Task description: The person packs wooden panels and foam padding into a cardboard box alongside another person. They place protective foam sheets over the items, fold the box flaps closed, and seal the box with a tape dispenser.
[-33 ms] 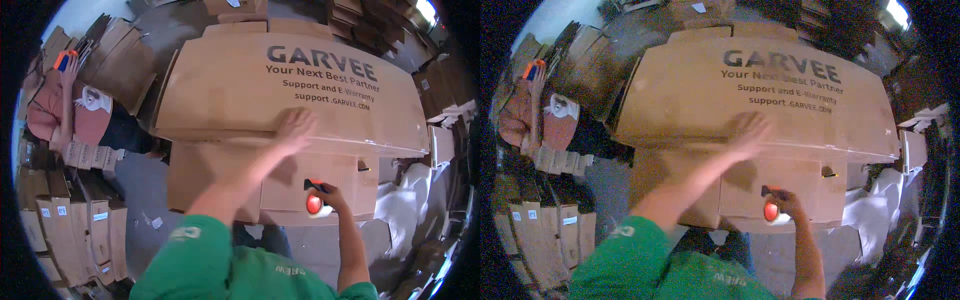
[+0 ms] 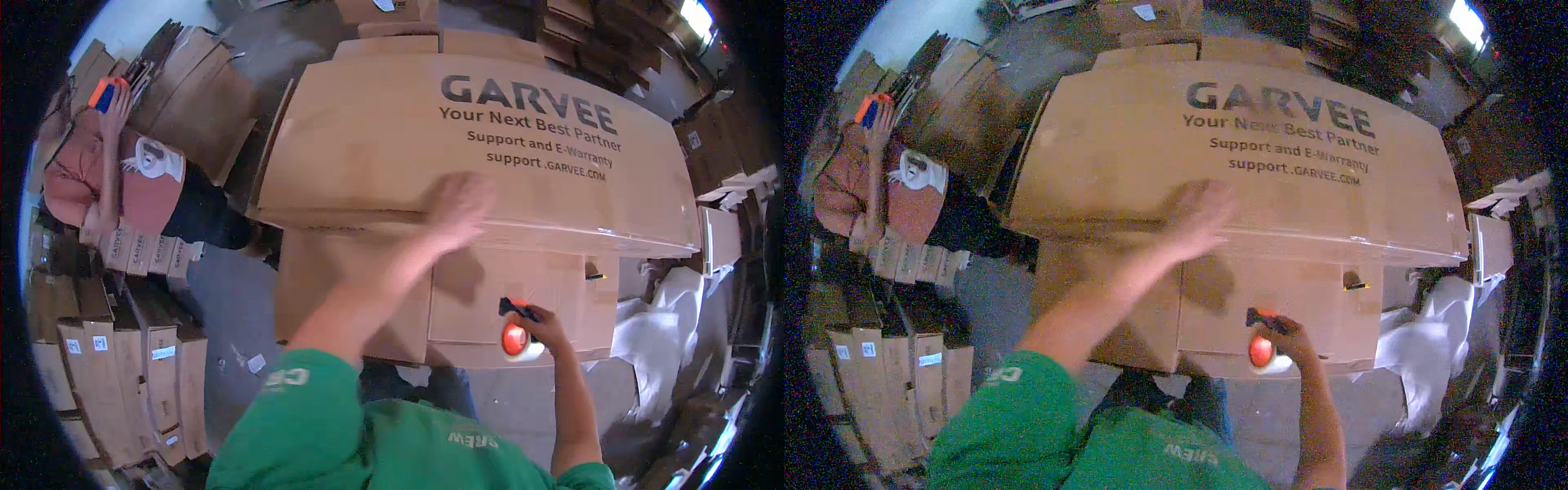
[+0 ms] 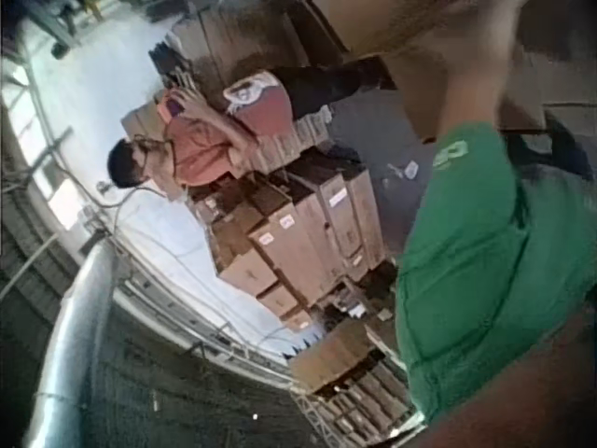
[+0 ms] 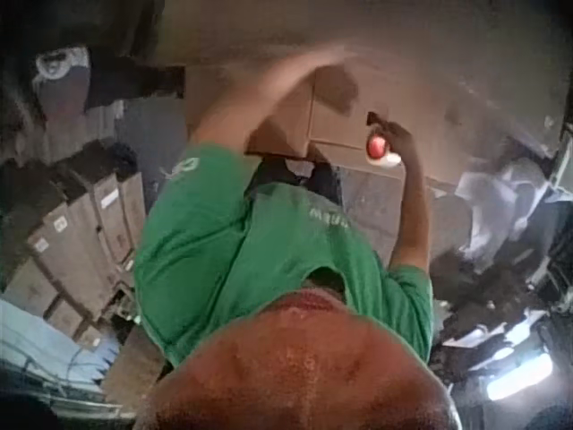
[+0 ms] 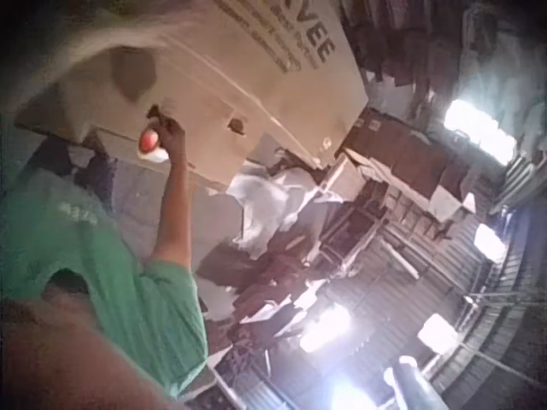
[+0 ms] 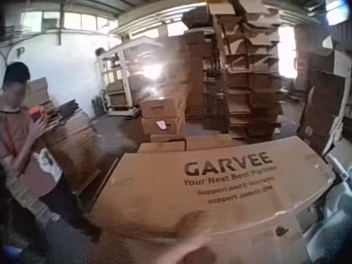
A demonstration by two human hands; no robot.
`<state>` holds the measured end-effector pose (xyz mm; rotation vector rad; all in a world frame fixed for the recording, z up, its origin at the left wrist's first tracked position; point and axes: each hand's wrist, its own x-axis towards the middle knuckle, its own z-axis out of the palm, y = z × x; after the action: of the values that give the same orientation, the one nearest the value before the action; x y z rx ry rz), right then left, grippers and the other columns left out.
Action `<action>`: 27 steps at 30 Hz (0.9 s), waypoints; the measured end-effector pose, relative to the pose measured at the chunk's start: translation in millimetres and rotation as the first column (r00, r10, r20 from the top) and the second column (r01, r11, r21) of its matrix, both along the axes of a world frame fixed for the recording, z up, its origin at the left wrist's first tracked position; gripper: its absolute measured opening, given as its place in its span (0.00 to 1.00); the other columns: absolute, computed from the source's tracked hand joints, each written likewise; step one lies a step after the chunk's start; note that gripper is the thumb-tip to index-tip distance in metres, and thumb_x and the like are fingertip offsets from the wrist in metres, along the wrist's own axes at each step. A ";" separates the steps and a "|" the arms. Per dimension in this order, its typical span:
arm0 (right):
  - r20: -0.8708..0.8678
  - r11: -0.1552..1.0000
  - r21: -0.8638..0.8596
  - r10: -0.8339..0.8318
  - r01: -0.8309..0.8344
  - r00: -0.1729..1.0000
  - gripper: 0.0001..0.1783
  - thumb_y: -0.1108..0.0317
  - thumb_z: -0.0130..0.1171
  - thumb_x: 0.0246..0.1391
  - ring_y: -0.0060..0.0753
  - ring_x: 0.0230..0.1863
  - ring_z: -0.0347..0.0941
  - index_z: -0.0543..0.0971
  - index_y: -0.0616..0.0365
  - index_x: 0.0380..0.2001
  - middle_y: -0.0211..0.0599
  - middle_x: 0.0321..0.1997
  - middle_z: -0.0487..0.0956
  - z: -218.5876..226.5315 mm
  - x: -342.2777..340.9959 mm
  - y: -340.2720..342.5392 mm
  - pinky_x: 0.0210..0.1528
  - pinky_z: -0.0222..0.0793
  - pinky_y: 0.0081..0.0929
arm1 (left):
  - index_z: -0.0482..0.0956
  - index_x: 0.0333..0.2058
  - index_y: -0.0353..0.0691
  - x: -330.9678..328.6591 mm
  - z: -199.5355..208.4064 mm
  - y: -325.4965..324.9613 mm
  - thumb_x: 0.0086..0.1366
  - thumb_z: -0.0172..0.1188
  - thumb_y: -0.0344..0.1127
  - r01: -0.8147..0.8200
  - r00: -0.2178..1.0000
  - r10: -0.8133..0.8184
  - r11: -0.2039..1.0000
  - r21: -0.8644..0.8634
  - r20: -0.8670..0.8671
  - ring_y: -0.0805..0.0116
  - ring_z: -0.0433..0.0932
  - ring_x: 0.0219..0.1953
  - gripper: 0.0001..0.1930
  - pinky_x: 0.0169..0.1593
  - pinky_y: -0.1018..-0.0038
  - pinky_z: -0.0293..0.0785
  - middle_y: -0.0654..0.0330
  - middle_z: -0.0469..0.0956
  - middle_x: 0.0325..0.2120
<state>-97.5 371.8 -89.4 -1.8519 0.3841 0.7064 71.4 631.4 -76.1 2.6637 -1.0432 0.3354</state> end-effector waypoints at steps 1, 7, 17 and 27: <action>-0.079 0.998 -0.044 -0.047 0.044 0.996 0.20 0.60 0.65 0.41 0.20 0.29 0.70 0.76 0.57 0.39 0.29 0.31 0.78 11.7 -15.0 3.2 0.33 0.68 0.20 | 0.61 0.52 0.36 -5.3 15.6 47.0 0.44 0.65 0.45 -0.082 0.991 0.084 0.996 0.021 -0.100 0.52 0.49 0.60 0.37 0.61 0.59 0.44 0.52 0.56 0.56; -0.011 0.999 -0.017 -0.044 0.044 0.999 0.29 0.58 0.67 0.36 0.20 0.33 0.71 0.74 0.64 0.42 0.34 0.34 0.76 99.1 -40.0 130.8 0.36 0.68 0.20 | 0.61 0.53 0.35 -31.7 13.8 279.6 0.47 0.60 0.49 -0.175 0.984 0.176 0.984 0.035 -0.034 0.58 0.54 0.59 0.37 0.61 0.62 0.48 0.54 0.59 0.55; 0.400 0.711 -0.700 0.467 -0.065 0.789 0.33 0.32 0.54 0.31 0.41 0.37 0.75 0.77 0.42 0.38 0.39 0.33 0.78 207.3 181.6 396.8 0.40 0.70 0.32 | 0.72 0.42 0.40 -33.9 -5.6 288.2 0.42 0.65 0.44 -0.162 0.987 0.148 0.919 -0.360 -0.065 0.60 0.63 0.54 0.27 0.55 0.68 0.61 0.58 0.68 0.48; 0.272 0.725 -0.678 0.398 -0.118 0.876 0.34 0.41 0.58 0.35 0.52 0.37 0.73 0.73 0.51 0.43 0.53 0.33 0.75 96.3 27.6 386.9 0.40 0.69 0.40 | 0.75 0.33 0.38 -28.8 -12.5 296.8 0.37 0.67 0.31 -0.124 0.992 0.082 0.821 -0.558 -0.099 0.58 0.69 0.46 0.20 0.51 0.67 0.65 0.56 0.73 0.41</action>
<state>-69.8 758.7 6.9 -2.6983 0.0785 0.3639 42.6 928.1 -88.6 2.1735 -0.6429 0.4820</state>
